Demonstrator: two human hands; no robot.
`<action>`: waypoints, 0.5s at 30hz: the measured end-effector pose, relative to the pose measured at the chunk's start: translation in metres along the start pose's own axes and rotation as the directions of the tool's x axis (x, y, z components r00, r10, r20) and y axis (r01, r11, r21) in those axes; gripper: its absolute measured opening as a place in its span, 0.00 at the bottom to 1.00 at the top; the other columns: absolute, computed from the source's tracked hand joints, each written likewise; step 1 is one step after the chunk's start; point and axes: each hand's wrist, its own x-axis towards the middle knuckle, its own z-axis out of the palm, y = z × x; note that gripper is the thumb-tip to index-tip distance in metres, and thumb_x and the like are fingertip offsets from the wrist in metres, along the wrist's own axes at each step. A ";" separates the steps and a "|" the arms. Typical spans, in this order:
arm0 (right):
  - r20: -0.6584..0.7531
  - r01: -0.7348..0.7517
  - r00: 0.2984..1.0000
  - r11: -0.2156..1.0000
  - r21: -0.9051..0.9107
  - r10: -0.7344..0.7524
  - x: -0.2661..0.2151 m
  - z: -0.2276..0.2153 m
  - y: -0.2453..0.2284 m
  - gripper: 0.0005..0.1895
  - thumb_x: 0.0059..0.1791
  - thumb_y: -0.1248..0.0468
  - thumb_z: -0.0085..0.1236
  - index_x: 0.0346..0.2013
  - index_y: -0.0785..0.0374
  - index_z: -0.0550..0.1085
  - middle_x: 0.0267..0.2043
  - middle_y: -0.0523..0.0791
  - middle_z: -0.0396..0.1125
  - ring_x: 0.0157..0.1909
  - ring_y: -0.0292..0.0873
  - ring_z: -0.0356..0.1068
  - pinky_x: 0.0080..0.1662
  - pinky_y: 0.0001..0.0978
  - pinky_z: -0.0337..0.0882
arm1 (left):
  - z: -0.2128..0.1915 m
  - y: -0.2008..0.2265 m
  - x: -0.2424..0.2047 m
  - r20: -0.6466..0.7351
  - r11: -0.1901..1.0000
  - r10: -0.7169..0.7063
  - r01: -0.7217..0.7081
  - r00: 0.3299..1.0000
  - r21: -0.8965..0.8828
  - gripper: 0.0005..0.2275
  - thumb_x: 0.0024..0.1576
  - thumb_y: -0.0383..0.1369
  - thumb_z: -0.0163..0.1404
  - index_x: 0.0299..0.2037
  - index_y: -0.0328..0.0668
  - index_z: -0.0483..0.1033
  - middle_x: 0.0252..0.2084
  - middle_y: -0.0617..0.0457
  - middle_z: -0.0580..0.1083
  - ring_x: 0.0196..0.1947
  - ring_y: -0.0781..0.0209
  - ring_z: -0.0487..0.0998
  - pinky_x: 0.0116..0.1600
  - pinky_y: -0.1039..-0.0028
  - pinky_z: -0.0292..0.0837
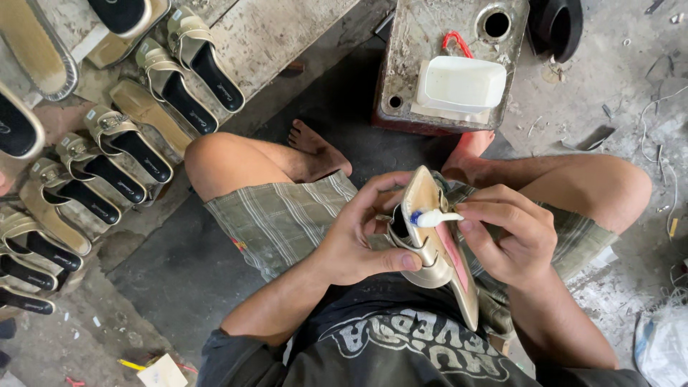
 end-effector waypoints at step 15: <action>0.252 -0.068 0.967 0.902 0.427 -0.047 0.008 -0.031 0.021 0.08 0.47 0.73 0.57 0.41 0.67 0.74 0.38 0.47 0.74 0.36 0.38 0.75 0.36 0.27 0.75 | -0.010 -0.020 0.005 0.057 0.993 0.113 -0.115 0.992 0.033 0.37 0.62 0.42 0.61 0.76 0.40 0.54 0.66 0.44 0.68 0.71 0.54 0.69 0.75 0.63 0.68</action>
